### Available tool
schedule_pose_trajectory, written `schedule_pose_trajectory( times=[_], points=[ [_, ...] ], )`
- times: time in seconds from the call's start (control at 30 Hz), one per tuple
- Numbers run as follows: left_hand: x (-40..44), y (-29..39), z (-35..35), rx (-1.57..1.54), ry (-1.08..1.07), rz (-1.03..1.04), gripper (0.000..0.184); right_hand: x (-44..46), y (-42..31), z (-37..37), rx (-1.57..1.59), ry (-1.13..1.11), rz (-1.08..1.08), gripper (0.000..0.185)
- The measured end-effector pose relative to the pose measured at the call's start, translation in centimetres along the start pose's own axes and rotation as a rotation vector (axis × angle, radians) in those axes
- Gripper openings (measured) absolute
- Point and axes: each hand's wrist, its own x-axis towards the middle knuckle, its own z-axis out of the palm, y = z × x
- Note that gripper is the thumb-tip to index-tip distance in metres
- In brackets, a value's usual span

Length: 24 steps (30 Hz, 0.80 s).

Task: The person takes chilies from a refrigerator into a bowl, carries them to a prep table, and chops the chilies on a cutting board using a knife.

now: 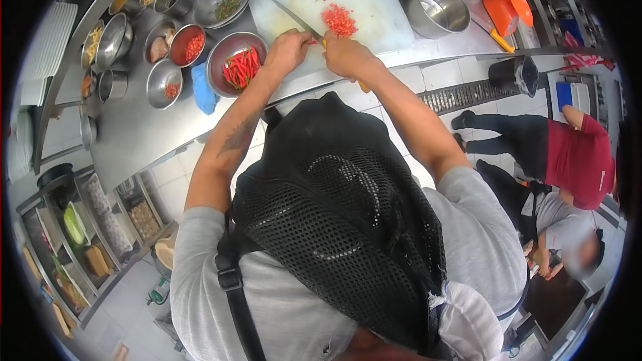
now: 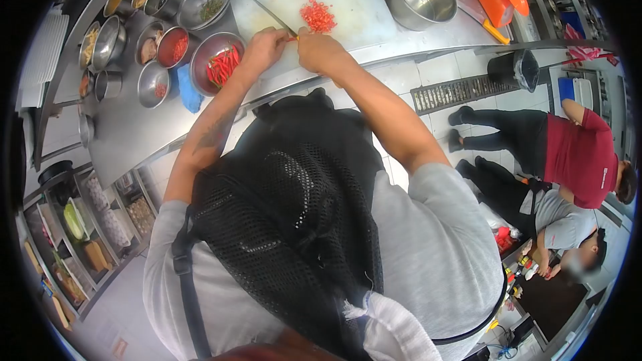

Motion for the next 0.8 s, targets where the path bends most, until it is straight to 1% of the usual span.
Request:
schedule_pose_trajectory(
  times=[0.03,0.13,0.2,0.27,0.33,0.4,0.43,0.5,0.53,0.6,0.63,0.7,0.8],
  points=[
    [-0.3,-0.1,0.2,-0.002,-0.001,-0.006,0.018,0.1,0.2,0.7,-0.002,-0.006,-0.001,0.033],
    [0.0,-0.4,0.5,0.01,0.037,0.009,0.017,1.4,1.4,2.6,0.041,0.074,-0.044,0.032],
    [-0.2,-0.3,0.6,0.025,0.06,0.005,0.015,2.7,2.2,2.8,-0.008,0.12,-0.131,0.032],
    [-0.9,-0.4,0.8,0.029,0.042,0.009,0.014,0.4,0.9,1.7,0.024,0.072,-0.097,0.032],
    [0.1,-0.7,0.5,0.036,0.056,0.025,0.014,1.3,1.2,1.7,0.031,0.048,-0.071,0.032],
    [-0.2,-0.8,0.8,-0.034,0.069,0.039,0.015,4.2,3.4,6.0,-0.06,0.258,-0.156,0.032],
    [-0.2,-0.7,0.6,-0.031,0.07,0.035,0.015,3.8,3.0,5.0,-0.06,0.257,-0.161,0.032],
    [-0.4,-0.2,0.3,-0.014,0.063,0.031,0.014,1.6,1.3,1.7,0.003,0.06,-0.062,0.033],
    [-0.4,-0.2,0.4,-0.004,0.058,0.033,0.014,0.8,0.6,1.3,0.012,0.063,-0.067,0.033],
    [-0.4,-0.5,0.9,-0.009,0.113,0.038,0.014,-0.3,-0.5,1.0,0.108,-0.019,0.038,0.034],
    [-0.6,-0.6,1.0,-0.004,0.108,0.035,0.014,0.4,0.1,2.0,0.114,-0.022,0.035,0.034],
    [-0.5,-0.6,1.1,-0.008,0.094,0.01,0.017,2.8,1.8,3.9,0.093,0.097,-0.047,0.035],
    [-0.7,-0.3,1.2,-0.001,0.115,-0.007,0.019,2.9,1.9,3.1,0.024,0.061,-0.073,0.035]
  ],
)
